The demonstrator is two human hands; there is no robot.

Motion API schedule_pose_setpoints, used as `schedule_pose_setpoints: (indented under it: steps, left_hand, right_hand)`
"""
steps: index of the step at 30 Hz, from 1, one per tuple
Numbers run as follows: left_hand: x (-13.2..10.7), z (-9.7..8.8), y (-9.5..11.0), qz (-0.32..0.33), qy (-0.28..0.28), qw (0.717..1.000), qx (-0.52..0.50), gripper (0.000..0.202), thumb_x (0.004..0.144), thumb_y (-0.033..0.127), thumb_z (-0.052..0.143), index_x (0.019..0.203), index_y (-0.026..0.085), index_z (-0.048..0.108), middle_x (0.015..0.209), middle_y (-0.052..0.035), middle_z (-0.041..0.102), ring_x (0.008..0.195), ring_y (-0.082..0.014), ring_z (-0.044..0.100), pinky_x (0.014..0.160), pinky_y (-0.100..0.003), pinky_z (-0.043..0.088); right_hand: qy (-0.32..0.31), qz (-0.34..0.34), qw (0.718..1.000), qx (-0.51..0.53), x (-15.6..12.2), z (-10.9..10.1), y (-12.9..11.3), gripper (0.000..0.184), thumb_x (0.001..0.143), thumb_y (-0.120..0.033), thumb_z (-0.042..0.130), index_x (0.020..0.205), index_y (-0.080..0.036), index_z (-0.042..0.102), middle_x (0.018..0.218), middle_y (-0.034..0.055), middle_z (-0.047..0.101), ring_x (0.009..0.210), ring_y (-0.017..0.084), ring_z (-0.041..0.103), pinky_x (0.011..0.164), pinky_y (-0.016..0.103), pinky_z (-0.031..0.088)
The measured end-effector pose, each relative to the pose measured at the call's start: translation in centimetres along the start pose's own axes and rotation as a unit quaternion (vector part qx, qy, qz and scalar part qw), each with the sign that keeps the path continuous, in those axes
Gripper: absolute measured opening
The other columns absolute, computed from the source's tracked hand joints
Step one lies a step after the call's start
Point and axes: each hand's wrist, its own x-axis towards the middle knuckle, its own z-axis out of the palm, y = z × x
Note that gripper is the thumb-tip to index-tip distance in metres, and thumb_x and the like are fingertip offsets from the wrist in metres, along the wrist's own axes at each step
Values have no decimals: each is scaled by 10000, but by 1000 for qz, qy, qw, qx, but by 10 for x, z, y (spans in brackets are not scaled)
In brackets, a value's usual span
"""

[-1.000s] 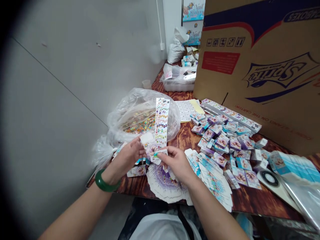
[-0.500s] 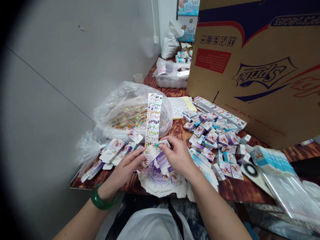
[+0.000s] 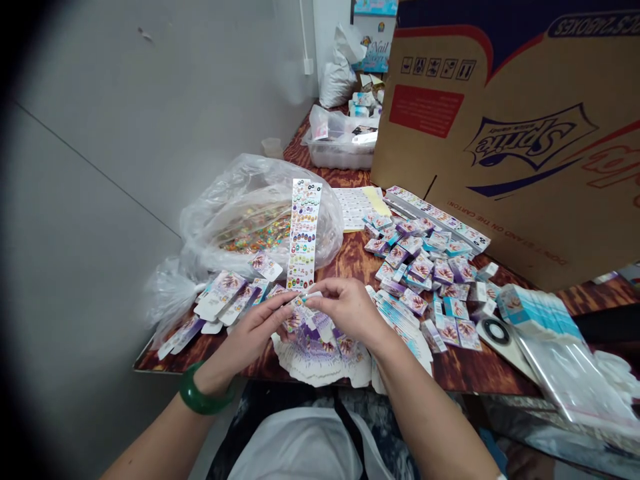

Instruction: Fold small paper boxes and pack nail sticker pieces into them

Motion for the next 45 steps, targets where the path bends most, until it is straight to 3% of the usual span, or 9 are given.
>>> schedule_pose_setpoints:
  steps: [5,9,13,19,23,28,34,40,45]
  left_hand:
    - [-2,-5,-9,28,-12,997,72,385,860,420,506,1180,228,601,1060,-57,639,683,-138,601,588,-237,518]
    - [-3,-6,-9,24,-18,997,76,382,863,410,510,1182,221,602,1108,-62,626,791,-164,612,636,-249,523]
    - [-2,-5,-7,-10,-30,999,21,390,854,409,530,1194,228,588,998,-37,639,631,-118,602,588,-241,515]
    - [-3,-3,-8,-33,-48,998,-27,393,836,385,561,1185,208,597,879,-21,643,591,-111,591,584,-240,511]
    - [-4,-2,-6,-20,-33,999,-19,379,825,359,580,1163,192,616,924,-41,664,596,-107,588,596,-235,509]
    - [-1,3,-6,-4,-30,1000,-6,409,830,353,572,1201,184,589,1056,-81,651,591,-120,612,586,-260,518]
    - [5,1,-15,-13,-16,997,-69,408,801,352,618,1178,197,610,1244,-81,574,1026,-237,580,747,-309,547]
    - [4,-7,-17,-79,-100,978,-164,438,772,336,663,1185,200,610,1130,-64,637,857,-183,617,713,-321,560]
    - [4,-8,-6,-55,-69,987,-134,397,777,333,659,1159,230,630,1169,-39,624,955,-190,590,750,-290,550]
  right_hand:
    - [-121,63,991,-1,-2,-6,-1,194,804,-270,536,930,-165,639,441,-81,435,344,69,374,382,199,262]
    - [-83,35,996,-2,3,-1,10,91,740,-251,617,782,-170,608,524,-72,475,413,56,354,411,194,253]
    - [-66,7,997,-31,6,0,12,119,726,-266,629,739,-152,659,636,-14,593,545,90,454,517,220,334]
    - [-55,2,998,-37,8,-13,7,101,713,-239,600,732,-162,661,607,-22,588,533,97,453,516,226,332]
    - [-69,-2,996,-64,5,-10,3,102,710,-248,629,728,-167,689,629,-9,629,553,112,498,529,233,358]
    - [-22,-40,980,-192,1,5,-8,159,752,-158,575,769,-195,729,744,15,715,670,152,616,638,260,414]
    - [8,-70,965,-252,-1,10,-13,183,797,-138,542,810,-191,716,719,11,705,676,151,619,630,250,401]
    - [-69,-71,964,-245,2,5,-9,178,769,-124,558,784,-208,715,747,1,700,696,150,619,653,252,408]
    - [23,-103,953,-285,4,3,-16,164,727,-172,626,889,-195,634,908,39,625,819,171,572,699,272,404]
